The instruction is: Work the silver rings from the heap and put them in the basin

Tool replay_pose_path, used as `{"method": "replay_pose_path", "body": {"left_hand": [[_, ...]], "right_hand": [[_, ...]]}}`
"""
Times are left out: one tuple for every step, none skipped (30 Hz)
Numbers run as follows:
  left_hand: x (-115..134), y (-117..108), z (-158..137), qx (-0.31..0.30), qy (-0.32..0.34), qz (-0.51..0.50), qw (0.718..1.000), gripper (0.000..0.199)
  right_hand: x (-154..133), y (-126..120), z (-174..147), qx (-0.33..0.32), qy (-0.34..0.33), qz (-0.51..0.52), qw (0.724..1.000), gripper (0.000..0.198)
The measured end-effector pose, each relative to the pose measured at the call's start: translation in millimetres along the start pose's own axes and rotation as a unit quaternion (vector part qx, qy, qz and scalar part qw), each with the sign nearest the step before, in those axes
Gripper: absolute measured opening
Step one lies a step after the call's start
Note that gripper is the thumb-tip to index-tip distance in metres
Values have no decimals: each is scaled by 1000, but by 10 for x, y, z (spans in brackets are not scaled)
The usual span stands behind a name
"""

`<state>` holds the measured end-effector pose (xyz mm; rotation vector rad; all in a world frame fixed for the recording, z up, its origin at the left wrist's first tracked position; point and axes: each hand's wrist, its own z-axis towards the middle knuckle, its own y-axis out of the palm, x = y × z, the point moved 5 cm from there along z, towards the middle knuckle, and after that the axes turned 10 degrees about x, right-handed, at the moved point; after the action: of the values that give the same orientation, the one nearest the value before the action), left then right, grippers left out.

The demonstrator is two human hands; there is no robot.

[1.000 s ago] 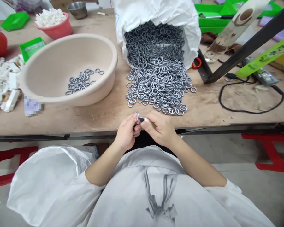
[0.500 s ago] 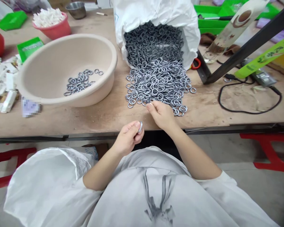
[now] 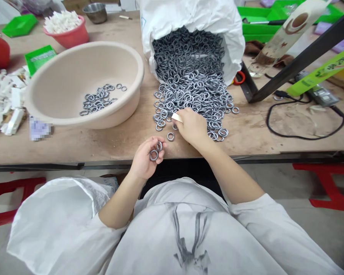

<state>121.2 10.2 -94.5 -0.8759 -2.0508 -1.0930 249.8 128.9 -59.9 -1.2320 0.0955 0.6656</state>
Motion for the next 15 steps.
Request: {"method": "replay_pose_path", "body": {"left_hand": [[2, 20, 5, 3, 9, 5, 1000, 27], [2, 43, 9, 5, 22, 13, 1000, 29], [-1, 69, 14, 6, 38, 22, 999, 32], [-9, 96, 20, 5, 53, 31, 998, 34], [-24, 125, 25, 2, 65, 39, 997, 37], [-46, 154, 30, -5, 73, 45, 996, 39], [-73, 181, 35, -13, 76, 51, 996, 41], [-102, 206, 38, -20, 76, 55, 995, 43], [-130, 226, 39, -26, 75, 58, 995, 45], [-154, 240, 38, -29, 75, 59, 995, 46], [-170, 251, 34, -32, 78, 58, 995, 48], [-178, 258, 27, -34, 83, 57, 994, 49], [-180, 264, 18, -37, 90, 54, 994, 49], [-179, 268, 8, -41, 93, 52, 993, 49], [-179, 272, -3, -46, 91, 50, 994, 48]], "right_hand": [[12, -37, -50, 4, 11, 70, 997, 19], [13, -62, -110, -3, 24, 154, 988, 21], [0, -74, -178, -20, 38, 244, 969, 24], [-26, -74, -250, -44, 52, 330, 942, 27], [-59, -66, -324, -67, 67, 404, 910, 27], [-93, -52, -394, -85, 83, 460, 880, 28], [-123, -37, -459, -94, 99, 498, 856, 28], [-147, -19, -516, -95, 115, 522, 840, 29], [-165, -5, -564, -88, 126, 533, 832, 29], [-175, 2, -604, -74, 132, 532, 833, 28], [-179, -2, -635, -54, 130, 520, 843, 25], [-179, -21, -658, -28, 118, 496, 860, 22], [-177, -52, -676, 0, 97, 461, 882, 19], [-177, -91, -690, 25, 70, 423, 903, 16], [-178, -129, -702, 43, 41, 388, 920, 13]]}}
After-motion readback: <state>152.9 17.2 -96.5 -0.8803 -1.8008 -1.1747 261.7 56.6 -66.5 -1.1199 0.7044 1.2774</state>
